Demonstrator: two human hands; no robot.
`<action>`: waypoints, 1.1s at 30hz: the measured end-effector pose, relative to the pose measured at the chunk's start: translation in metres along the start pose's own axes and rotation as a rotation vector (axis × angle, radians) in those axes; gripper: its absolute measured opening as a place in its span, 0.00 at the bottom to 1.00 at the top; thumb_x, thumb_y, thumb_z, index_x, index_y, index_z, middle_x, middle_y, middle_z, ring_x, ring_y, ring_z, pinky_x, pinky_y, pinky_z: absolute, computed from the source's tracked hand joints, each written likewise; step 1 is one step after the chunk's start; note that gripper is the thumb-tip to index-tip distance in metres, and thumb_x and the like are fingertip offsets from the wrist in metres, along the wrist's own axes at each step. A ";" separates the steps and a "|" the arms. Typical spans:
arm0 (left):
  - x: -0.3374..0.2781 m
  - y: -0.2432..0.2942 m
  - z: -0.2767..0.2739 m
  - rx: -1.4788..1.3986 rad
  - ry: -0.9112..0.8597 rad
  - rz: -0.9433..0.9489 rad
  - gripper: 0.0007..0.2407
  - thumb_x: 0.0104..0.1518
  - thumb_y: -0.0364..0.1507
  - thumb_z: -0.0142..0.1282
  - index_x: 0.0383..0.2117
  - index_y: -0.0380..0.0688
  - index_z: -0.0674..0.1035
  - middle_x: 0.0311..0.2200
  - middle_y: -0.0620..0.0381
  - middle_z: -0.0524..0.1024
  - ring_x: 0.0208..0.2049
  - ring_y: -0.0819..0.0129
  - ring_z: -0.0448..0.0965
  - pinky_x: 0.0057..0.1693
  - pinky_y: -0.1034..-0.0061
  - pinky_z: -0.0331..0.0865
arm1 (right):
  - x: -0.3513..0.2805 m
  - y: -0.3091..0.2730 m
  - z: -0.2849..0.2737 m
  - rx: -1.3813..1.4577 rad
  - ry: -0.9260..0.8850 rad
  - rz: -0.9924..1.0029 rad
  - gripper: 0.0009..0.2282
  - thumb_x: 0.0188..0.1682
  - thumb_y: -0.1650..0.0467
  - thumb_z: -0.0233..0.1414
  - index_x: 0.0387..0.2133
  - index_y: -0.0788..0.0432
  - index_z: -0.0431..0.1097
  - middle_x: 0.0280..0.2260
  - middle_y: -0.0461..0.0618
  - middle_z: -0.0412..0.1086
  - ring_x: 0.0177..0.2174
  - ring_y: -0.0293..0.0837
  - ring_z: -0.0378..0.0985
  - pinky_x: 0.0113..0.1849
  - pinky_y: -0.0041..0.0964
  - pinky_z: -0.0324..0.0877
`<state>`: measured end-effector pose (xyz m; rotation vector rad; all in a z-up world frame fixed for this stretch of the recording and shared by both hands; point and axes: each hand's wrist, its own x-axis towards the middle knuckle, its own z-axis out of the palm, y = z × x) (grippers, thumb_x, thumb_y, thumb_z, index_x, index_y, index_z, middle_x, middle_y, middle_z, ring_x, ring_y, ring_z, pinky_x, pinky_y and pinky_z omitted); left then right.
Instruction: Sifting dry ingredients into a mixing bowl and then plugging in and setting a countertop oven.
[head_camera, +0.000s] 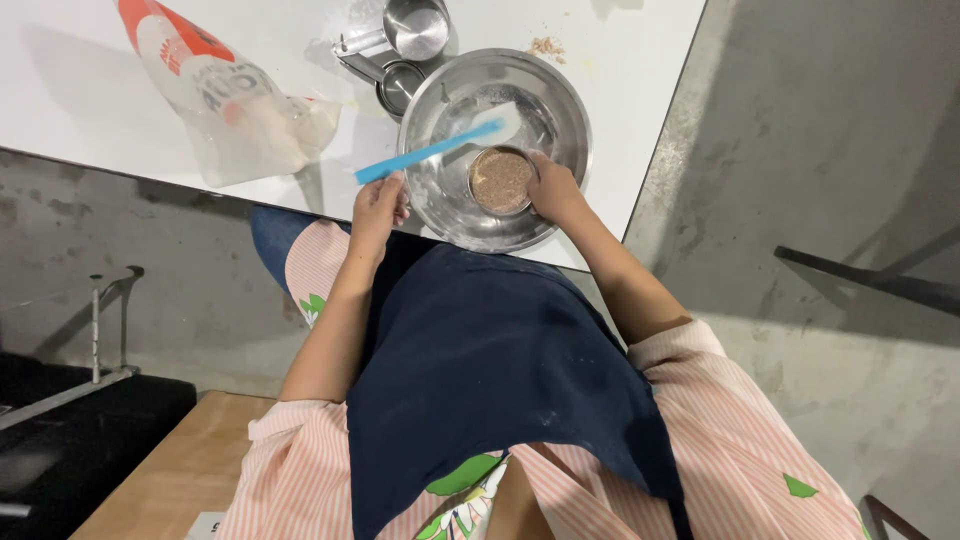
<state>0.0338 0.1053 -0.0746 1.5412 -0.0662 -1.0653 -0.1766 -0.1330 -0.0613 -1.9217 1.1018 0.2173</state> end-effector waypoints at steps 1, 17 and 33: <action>-0.001 0.001 0.001 0.001 0.001 -0.003 0.14 0.66 0.39 0.53 0.29 0.42 0.76 0.24 0.62 0.73 0.22 0.78 0.73 0.29 0.83 0.64 | 0.006 0.014 0.007 0.001 -0.002 0.002 0.21 0.48 0.74 0.44 0.58 0.61 0.65 0.34 0.74 0.73 0.34 0.66 0.81 0.44 0.52 0.74; -0.011 0.046 0.013 0.328 0.511 0.597 0.16 0.59 0.23 0.64 0.49 0.37 0.71 0.43 0.52 0.69 0.38 0.69 0.71 0.42 0.75 0.70 | -0.012 -0.026 -0.054 0.559 -0.279 -0.031 0.26 0.55 0.69 0.52 0.68 0.51 0.56 0.31 0.45 0.70 0.24 0.33 0.75 0.31 0.29 0.74; -0.015 0.062 0.125 1.084 -0.082 1.071 0.07 0.47 0.28 0.66 0.32 0.46 0.84 0.36 0.58 0.75 0.44 0.56 0.71 0.49 0.60 0.64 | -0.026 -0.038 -0.048 0.614 -0.287 -0.143 0.22 0.57 0.69 0.51 0.66 0.53 0.62 0.29 0.43 0.71 0.24 0.32 0.73 0.32 0.27 0.72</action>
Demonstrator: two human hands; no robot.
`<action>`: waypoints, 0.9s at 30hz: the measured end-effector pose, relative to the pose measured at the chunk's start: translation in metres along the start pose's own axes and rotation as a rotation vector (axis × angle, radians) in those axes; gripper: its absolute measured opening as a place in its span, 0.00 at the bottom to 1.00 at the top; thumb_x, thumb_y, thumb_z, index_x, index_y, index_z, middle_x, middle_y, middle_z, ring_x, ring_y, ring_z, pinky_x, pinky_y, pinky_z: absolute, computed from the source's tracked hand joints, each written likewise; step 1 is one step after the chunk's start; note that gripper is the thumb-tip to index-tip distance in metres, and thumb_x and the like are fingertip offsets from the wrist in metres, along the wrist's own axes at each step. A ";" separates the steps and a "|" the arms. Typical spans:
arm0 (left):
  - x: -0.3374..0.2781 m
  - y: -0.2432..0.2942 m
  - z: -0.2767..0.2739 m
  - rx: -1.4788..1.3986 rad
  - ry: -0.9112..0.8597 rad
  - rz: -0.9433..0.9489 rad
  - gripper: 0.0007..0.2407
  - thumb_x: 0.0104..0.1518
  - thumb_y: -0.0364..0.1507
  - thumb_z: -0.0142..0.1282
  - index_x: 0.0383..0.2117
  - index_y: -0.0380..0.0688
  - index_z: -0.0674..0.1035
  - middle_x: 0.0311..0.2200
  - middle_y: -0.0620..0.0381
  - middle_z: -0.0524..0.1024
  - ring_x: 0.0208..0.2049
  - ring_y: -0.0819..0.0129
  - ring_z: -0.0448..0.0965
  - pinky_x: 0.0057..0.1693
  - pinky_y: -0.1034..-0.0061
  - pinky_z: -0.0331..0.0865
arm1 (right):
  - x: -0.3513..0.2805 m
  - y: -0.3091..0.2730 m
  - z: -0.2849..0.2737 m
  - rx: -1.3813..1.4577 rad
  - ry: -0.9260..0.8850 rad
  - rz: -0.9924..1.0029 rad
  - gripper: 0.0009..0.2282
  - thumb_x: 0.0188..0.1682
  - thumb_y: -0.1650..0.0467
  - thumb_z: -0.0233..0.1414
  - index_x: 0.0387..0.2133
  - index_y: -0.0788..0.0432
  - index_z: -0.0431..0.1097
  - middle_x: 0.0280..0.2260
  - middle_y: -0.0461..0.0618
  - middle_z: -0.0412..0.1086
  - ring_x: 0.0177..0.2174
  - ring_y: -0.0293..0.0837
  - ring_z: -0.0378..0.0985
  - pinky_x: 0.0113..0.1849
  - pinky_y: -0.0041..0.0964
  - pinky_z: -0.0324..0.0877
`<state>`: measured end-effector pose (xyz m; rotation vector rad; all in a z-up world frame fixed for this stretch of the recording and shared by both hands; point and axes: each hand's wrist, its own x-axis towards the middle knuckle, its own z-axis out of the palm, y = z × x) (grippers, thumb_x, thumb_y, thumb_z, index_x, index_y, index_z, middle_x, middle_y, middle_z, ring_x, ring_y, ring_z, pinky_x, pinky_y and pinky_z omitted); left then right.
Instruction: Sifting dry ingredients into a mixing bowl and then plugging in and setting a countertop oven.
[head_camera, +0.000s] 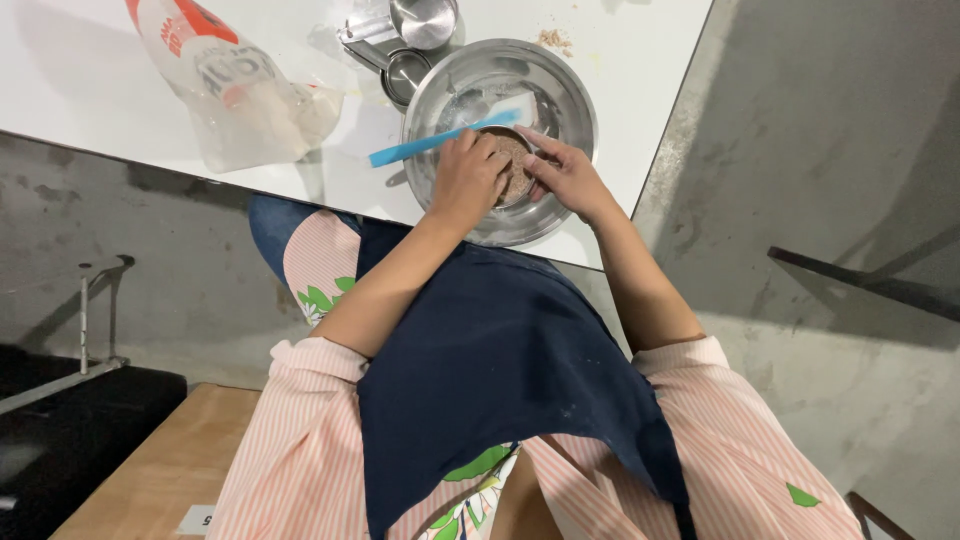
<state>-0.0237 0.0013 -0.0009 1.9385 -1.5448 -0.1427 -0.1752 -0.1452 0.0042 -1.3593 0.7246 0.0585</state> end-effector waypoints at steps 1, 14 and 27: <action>-0.001 -0.001 0.003 0.000 -0.001 0.003 0.07 0.47 0.28 0.66 0.32 0.46 0.84 0.36 0.58 0.75 0.44 0.56 0.71 0.49 0.60 0.64 | -0.001 0.000 0.001 0.001 0.002 -0.001 0.22 0.57 0.69 0.51 0.66 0.53 0.62 0.29 0.43 0.71 0.24 0.32 0.73 0.32 0.27 0.72; -0.004 -0.008 -0.013 0.016 0.044 -0.116 0.03 0.54 0.28 0.64 0.27 0.45 0.83 0.32 0.58 0.74 0.41 0.58 0.70 0.46 0.62 0.61 | 0.000 0.008 0.002 0.035 0.064 0.058 0.22 0.57 0.71 0.51 0.65 0.53 0.63 0.30 0.45 0.72 0.23 0.33 0.74 0.30 0.28 0.74; -0.022 -0.025 0.004 -0.239 -0.051 -0.314 0.06 0.64 0.29 0.52 0.36 0.44 0.82 0.38 0.54 0.75 0.45 0.52 0.69 0.52 0.58 0.62 | -0.001 0.005 0.005 -0.011 0.055 0.062 0.21 0.58 0.70 0.51 0.66 0.52 0.63 0.26 0.45 0.70 0.23 0.33 0.73 0.30 0.28 0.74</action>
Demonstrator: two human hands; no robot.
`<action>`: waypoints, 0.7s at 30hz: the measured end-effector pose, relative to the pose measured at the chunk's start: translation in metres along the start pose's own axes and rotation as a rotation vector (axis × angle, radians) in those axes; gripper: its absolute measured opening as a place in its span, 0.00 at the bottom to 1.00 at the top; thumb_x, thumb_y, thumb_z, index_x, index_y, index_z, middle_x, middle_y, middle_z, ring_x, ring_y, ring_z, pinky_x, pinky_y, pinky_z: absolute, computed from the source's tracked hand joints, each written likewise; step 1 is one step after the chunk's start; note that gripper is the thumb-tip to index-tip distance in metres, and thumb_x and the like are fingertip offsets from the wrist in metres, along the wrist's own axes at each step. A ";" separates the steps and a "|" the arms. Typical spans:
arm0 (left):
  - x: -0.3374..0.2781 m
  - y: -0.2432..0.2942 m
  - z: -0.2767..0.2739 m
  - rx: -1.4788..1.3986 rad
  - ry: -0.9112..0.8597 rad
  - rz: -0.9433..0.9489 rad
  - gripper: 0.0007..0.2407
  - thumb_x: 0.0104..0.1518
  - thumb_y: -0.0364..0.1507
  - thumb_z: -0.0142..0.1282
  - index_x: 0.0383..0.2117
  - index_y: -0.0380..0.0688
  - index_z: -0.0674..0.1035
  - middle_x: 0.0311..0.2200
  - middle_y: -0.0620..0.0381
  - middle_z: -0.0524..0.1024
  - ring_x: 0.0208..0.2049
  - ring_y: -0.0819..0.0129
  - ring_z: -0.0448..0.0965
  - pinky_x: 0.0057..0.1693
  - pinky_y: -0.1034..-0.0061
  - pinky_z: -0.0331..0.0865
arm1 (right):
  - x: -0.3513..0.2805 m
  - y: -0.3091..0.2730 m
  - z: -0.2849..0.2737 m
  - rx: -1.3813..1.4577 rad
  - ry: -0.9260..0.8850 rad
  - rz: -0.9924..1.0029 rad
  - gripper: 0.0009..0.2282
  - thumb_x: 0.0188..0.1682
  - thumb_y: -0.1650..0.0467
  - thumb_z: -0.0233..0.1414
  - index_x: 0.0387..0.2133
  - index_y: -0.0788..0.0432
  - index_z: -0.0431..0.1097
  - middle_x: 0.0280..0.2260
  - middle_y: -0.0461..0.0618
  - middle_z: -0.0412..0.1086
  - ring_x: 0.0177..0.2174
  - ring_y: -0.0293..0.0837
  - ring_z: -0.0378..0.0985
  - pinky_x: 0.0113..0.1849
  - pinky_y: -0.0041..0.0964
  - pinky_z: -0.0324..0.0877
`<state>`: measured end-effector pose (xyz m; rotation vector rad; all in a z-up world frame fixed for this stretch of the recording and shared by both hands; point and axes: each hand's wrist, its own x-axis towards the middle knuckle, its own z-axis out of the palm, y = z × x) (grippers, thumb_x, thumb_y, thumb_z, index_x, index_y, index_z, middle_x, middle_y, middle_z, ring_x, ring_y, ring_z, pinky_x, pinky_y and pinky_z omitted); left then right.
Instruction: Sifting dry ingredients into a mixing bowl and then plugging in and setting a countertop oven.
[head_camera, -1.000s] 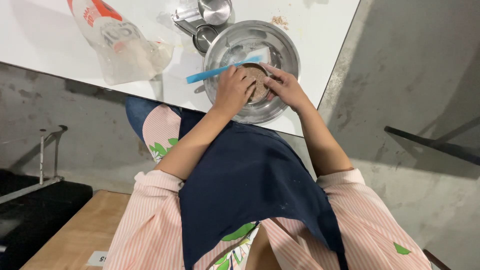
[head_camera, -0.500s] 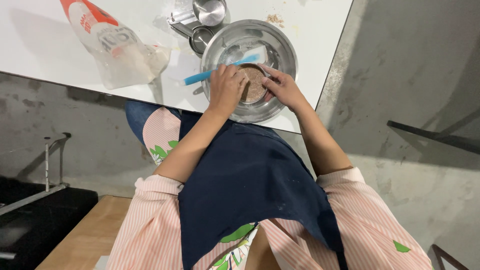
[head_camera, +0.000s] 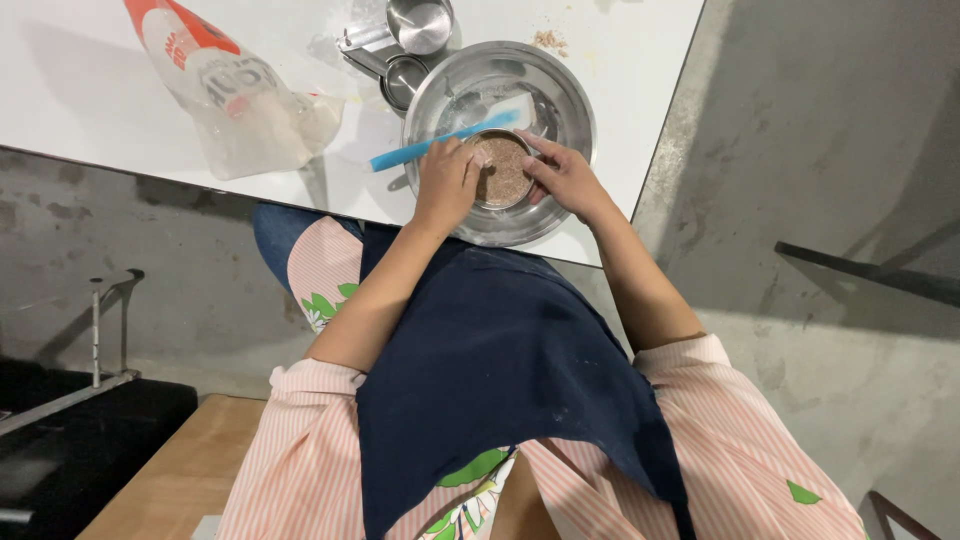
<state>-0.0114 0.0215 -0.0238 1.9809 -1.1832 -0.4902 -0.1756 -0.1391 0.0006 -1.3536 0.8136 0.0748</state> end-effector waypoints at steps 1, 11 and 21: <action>0.000 0.001 -0.002 0.001 0.001 0.000 0.06 0.64 0.29 0.52 0.36 0.44 0.82 0.38 0.54 0.75 0.45 0.52 0.69 0.52 0.58 0.62 | 0.001 0.001 0.000 0.000 -0.001 -0.001 0.21 0.58 0.70 0.51 0.66 0.52 0.63 0.26 0.45 0.70 0.23 0.33 0.73 0.30 0.28 0.74; 0.028 0.000 -0.001 -0.057 -0.026 -0.022 0.07 0.65 0.30 0.50 0.35 0.46 0.82 0.39 0.54 0.76 0.45 0.52 0.70 0.53 0.57 0.62 | 0.003 0.013 -0.003 -0.043 0.004 -0.022 0.22 0.57 0.69 0.51 0.65 0.53 0.63 0.26 0.45 0.71 0.23 0.33 0.74 0.30 0.28 0.74; 0.191 0.031 0.066 0.236 0.081 0.274 0.02 0.57 0.29 0.59 0.27 0.49 0.81 0.35 0.57 0.75 0.43 0.54 0.71 0.45 0.56 0.63 | 0.025 0.095 0.002 0.036 0.047 0.010 0.22 0.56 0.67 0.55 0.63 0.59 0.62 0.29 0.48 0.74 0.22 0.36 0.76 0.29 0.33 0.75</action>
